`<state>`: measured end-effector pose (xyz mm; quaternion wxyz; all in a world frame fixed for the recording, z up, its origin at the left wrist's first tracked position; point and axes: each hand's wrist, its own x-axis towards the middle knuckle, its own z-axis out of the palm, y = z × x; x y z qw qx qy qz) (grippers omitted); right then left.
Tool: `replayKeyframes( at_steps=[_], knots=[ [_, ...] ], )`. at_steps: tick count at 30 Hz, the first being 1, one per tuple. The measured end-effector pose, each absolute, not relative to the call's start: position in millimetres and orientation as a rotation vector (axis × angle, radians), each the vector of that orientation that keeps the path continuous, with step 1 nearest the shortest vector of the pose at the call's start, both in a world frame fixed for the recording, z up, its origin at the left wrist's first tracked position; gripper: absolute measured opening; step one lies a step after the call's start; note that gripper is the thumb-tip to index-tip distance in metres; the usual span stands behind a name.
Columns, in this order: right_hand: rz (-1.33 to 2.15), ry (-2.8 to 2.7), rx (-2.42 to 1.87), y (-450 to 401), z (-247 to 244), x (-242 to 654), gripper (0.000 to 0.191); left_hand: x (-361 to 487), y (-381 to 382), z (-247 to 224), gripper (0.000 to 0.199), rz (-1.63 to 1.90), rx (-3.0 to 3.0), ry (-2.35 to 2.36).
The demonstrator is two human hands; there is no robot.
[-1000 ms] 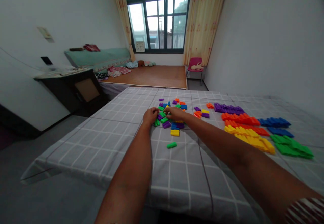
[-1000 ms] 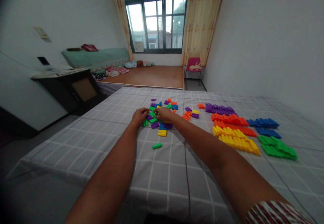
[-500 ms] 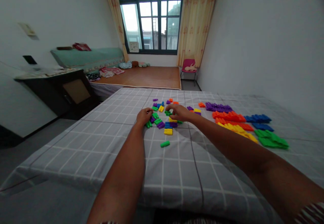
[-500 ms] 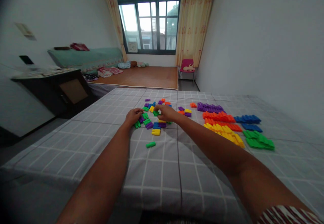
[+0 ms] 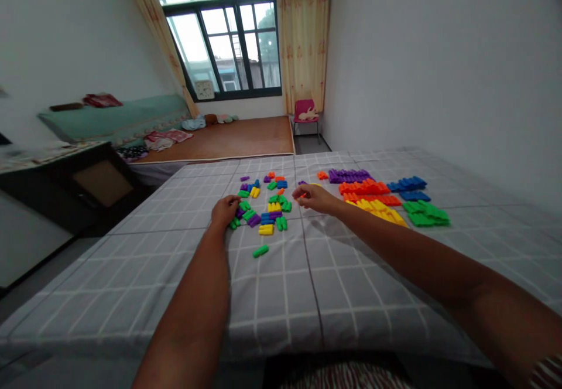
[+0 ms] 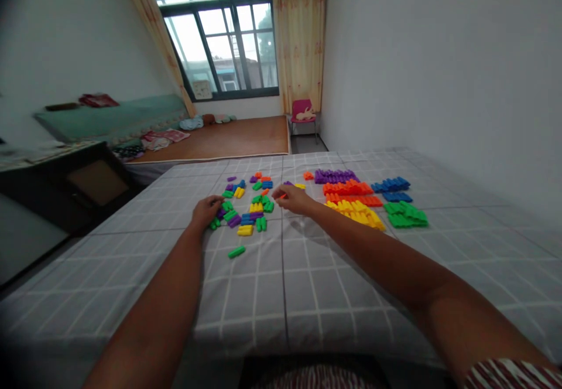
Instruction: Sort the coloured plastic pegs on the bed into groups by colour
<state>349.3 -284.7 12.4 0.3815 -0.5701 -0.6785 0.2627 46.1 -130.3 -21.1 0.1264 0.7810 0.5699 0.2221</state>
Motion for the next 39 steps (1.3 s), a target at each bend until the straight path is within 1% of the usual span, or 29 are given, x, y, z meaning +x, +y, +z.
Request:
replayKeyframes(
  at_steps=[3, 7, 12, 16, 18, 21, 24, 26, 30, 34, 36, 39],
  knots=[
    [0.445, -1.91, -1.527, -278, 13, 342, 0.024, 47, -131, -20, 0.034, 0.644, 2.26, 1.663],
    [0.314, -1.994, -1.65, -255, 9, 327, 0.032, 46, -130, -21, 0.034, 0.642, 2.235, 1.649],
    [0.139, -2.136, -1.732, -218, 1, 300, 0.033, 43, -128, -23, 0.035, 0.691, 2.223, 1.577],
    [0.109, -2.277, -1.822, -206, 3, 287, 0.03, 42, -125, -23, 0.035, 0.675, 2.233, 1.56],
    [0.073, -2.276, -1.806, -212, 8, 288, 0.037, 42, -124, -23, 0.034, 0.663, 2.244, 1.559],
    [0.01, -2.243, -1.664, -237, 16, 301, 0.046, 41, -122, -23, 0.035, 0.646, 2.271, 1.576],
    [-0.031, -2.204, -1.59, -273, 25, 337, 0.042, 41, -120, -22, 0.037, 0.623, 2.298, 1.591],
    [-0.044, -2.121, -1.637, -301, 33, 378, 0.037, 41, -118, -20, 0.037, 0.608, 2.304, 1.608],
    [-0.049, -1.806, -1.951, -361, 45, 496, 0.034, 42, -117, -17, 0.037, 0.568, 2.325, 1.666],
    [0.006, -1.403, -2.365, -426, 43, 613, 0.035, 43, -116, -16, 0.038, 0.513, 2.32, 1.71],
    [0.033, -1.266, -2.493, -455, 36, 649, 0.033, 43, -116, -14, 0.038, 0.485, 2.321, 1.709],
    [0.159, -1.119, -2.557, -487, 23, 670, 0.033, 42, -115, -13, 0.038, 0.438, 2.331, 1.713]
  ],
)
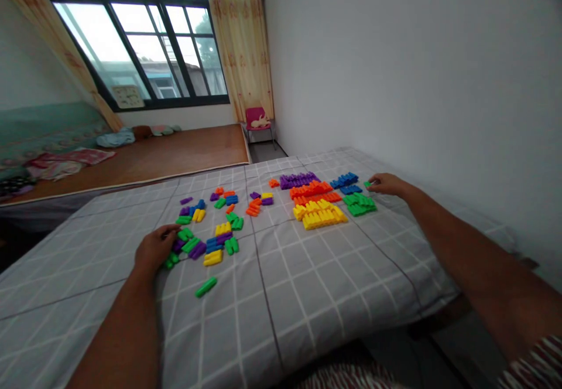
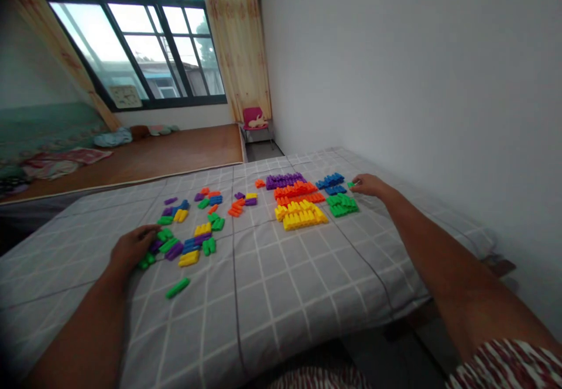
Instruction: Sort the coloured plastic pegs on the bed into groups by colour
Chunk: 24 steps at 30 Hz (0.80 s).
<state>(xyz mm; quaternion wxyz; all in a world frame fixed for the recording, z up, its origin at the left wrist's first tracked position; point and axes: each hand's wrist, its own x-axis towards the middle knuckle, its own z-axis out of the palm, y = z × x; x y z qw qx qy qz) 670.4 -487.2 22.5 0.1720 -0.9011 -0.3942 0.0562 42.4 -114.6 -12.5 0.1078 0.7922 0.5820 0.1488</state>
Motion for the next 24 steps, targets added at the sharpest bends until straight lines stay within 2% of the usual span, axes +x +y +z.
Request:
replayKeyframes(
  at_steps=[5, 16, 20, 24],
  knots=[
    [0.299, -1.103, -2.4, -503, 8, 655, 0.038, 42, -113, -12, 0.037, 0.411, 2.356, 1.74],
    [0.319, -1.345, -2.212, -494, 4, 620, 0.036, 42, -116, -11, 0.038, 0.462, 2.333, 1.733],
    [0.175, -1.366, -2.209, -498, 8, 627, 0.038, 42, -114, -13, 0.038, 0.449, 2.332, 1.727],
    [0.024, -1.209, -2.437, -501, 7, 648, 0.042, 42, -112, -13, 0.038, 0.434, 2.352, 1.756]
  ],
)
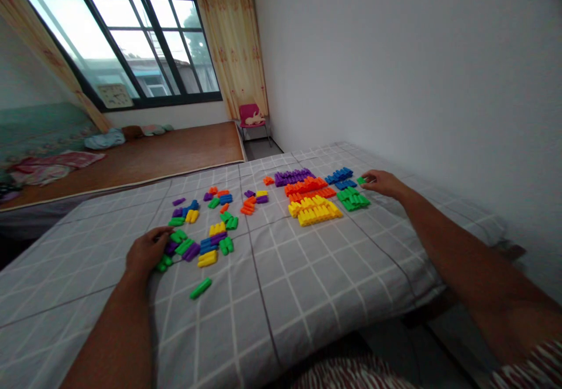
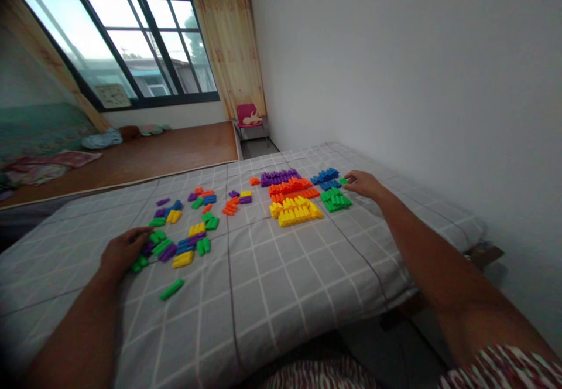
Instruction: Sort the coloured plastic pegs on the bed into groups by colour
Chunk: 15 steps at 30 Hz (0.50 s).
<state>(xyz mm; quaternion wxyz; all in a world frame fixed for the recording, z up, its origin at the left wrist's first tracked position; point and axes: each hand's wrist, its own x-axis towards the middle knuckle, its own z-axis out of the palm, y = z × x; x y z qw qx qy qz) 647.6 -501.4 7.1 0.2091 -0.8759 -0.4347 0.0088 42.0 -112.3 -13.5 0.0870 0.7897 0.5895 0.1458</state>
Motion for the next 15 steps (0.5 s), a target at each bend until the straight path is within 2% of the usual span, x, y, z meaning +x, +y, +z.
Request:
replayKeyframes(
  at_steps=[5, 15],
  knots=[
    [0.07, -1.186, -2.641, -495, -5, 658, 0.039, 41, -112, -14, 0.038, 0.421, 2.363, 1.748],
    [0.03, -1.319, -2.558, -495, -18, 665, 0.034, 43, -115, -11, 0.039, 0.418, 2.315, 1.748]
  ],
)
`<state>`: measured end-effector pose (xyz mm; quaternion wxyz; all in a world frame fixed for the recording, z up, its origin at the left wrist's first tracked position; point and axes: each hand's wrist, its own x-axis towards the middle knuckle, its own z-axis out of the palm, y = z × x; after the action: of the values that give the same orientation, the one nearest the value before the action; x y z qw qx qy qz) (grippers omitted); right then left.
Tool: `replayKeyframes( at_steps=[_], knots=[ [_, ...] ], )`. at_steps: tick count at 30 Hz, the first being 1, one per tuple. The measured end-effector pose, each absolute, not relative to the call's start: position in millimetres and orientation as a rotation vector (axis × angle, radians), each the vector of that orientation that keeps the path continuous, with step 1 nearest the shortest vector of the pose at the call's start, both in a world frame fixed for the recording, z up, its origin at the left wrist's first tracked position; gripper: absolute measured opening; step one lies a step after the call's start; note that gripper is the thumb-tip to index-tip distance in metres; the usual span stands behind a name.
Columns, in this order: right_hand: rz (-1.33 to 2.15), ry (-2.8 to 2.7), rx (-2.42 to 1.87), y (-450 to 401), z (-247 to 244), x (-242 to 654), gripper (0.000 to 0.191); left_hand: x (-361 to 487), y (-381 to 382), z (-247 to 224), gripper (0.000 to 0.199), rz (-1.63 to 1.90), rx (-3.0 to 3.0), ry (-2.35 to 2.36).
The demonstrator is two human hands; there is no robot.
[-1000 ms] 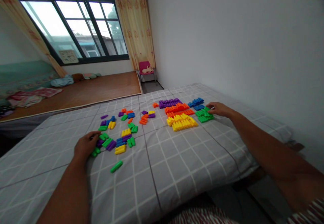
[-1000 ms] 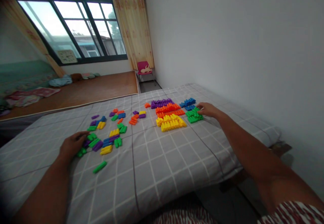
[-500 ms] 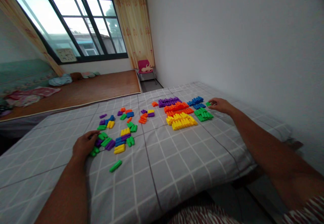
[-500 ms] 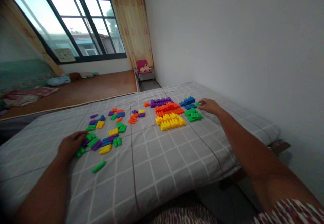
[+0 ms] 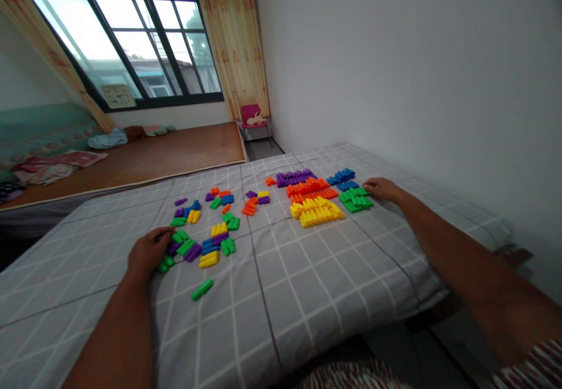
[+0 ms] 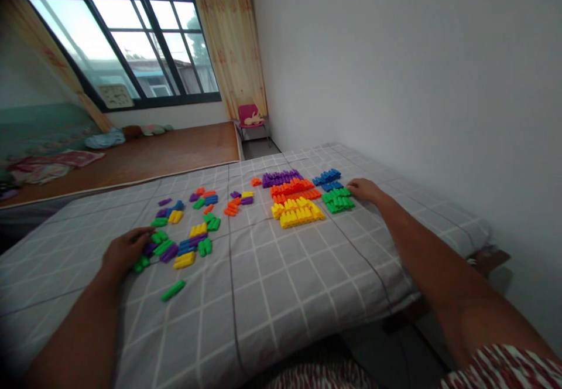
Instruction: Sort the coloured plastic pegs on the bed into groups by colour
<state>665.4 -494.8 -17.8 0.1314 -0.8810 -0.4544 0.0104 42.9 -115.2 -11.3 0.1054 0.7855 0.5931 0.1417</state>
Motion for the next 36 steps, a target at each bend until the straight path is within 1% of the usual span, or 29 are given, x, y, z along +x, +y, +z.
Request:
replayKeyframes(
  at_steps=[6, 10, 12, 15, 18, 23, 28, 33, 36],
  knots=[
    [0.008, -1.328, -2.537, -494, -21, 663, 0.029, 42, -113, -13, 0.04, 0.439, 2.319, 1.742],
    [-0.033, -1.292, -2.532, -492, -17, 656, 0.032, 41, -113, -13, 0.039, 0.427, 2.339, 1.71],
    [-0.086, -1.365, -2.46, -488, -13, 648, 0.034, 41, -112, -14, 0.039, 0.417, 2.336, 1.717],
    [-0.092, -1.538, -2.357, -481, -5, 635, 0.031, 41, -112, -14, 0.038, 0.438, 2.336, 1.725],
    [-0.015, -1.569, -2.37, -480, -2, 630, 0.029, 41, -112, -15, 0.037, 0.461, 2.336, 1.728],
    [0.027, -1.501, -2.346, -495, -4, 649, 0.032, 40, -111, -16, 0.038, 0.439, 2.318, 1.741],
    [0.35, -1.479, -2.299, -504, -9, 664, 0.042, 41, -111, -16, 0.04, 0.44, 2.336, 1.738],
    [0.414, -1.403, -2.325, -513, -10, 673, 0.035, 40, -111, -15, 0.039, 0.452, 2.323, 1.719],
    [0.473, -1.423, -2.321, -527, -8, 677, 0.04, 39, -110, -14, 0.039, 0.497, 2.279, 1.666]
  ],
)
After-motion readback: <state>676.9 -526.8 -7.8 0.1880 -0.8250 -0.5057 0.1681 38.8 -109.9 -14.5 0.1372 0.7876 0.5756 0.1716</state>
